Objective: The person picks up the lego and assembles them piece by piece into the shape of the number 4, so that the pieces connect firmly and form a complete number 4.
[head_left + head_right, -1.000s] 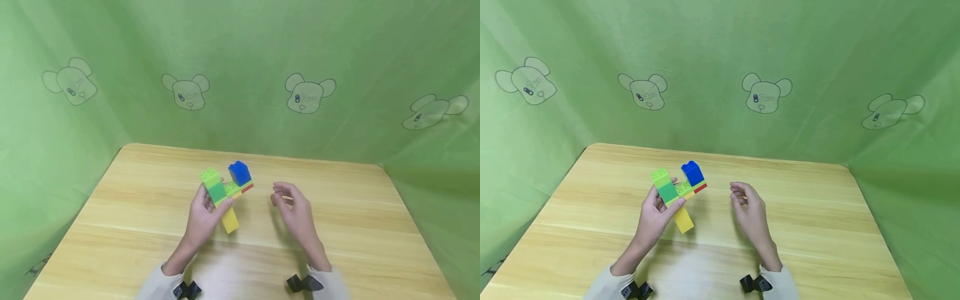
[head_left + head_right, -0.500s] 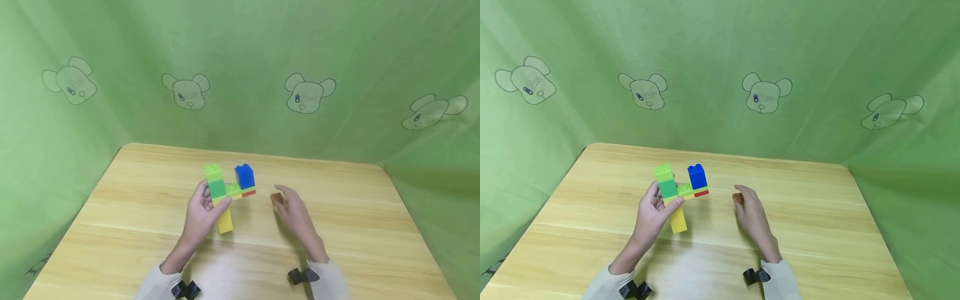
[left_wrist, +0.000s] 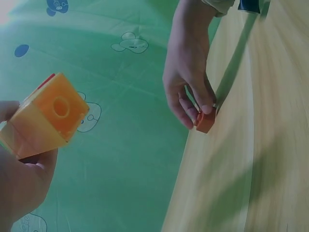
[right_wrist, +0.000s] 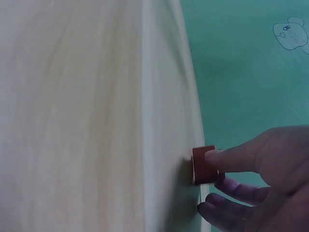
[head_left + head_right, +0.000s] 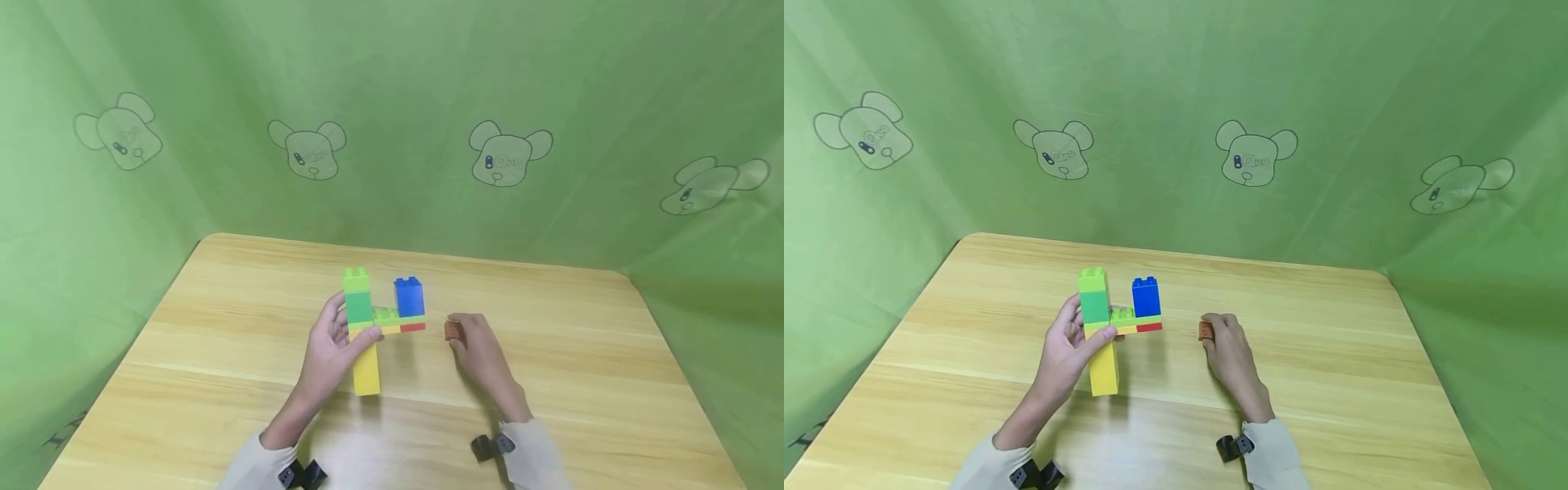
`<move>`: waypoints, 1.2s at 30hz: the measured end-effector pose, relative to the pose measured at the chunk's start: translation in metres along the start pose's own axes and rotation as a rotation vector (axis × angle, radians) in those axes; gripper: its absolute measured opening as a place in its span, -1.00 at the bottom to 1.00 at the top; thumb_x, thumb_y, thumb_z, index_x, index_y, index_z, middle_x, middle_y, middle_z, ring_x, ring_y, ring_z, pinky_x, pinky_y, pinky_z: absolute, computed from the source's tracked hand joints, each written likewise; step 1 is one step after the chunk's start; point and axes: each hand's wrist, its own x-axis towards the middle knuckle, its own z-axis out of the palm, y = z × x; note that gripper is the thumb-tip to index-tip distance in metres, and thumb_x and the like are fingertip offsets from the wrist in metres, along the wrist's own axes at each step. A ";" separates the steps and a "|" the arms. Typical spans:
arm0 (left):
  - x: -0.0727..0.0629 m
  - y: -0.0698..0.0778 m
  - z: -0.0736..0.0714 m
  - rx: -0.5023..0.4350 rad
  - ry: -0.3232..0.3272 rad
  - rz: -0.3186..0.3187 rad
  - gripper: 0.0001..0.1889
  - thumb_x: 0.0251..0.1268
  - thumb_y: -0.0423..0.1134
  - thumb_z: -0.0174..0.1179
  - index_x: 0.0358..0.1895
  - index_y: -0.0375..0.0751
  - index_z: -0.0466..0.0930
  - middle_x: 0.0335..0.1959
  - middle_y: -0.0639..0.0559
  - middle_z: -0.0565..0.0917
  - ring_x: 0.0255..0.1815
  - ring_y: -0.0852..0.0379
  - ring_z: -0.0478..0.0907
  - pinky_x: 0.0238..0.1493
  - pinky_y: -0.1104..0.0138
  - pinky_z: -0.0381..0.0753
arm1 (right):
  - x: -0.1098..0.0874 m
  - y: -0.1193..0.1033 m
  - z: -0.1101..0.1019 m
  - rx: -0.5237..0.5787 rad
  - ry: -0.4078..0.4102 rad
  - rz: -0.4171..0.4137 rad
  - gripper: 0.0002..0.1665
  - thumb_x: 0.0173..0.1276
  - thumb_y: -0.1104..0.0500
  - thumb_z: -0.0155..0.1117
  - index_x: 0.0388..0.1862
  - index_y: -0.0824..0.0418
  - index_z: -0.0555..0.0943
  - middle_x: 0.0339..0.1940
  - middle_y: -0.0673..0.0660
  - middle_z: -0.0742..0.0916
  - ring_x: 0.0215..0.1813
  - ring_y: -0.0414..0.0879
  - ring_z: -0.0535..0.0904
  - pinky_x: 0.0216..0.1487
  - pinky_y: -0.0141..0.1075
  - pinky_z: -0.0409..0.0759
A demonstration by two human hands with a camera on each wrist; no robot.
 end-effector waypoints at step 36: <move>-0.004 0.002 0.007 0.052 -0.209 -0.111 -0.28 0.36 -0.38 0.34 0.53 -0.35 0.26 0.17 -0.30 0.67 0.01 -0.08 0.73 -0.09 0.15 0.81 | -0.023 -0.082 -0.075 0.706 0.011 -0.273 -0.39 0.41 0.47 0.32 0.43 0.27 0.51 0.37 0.10 0.61 0.31 -0.10 0.55 0.25 -0.38 0.62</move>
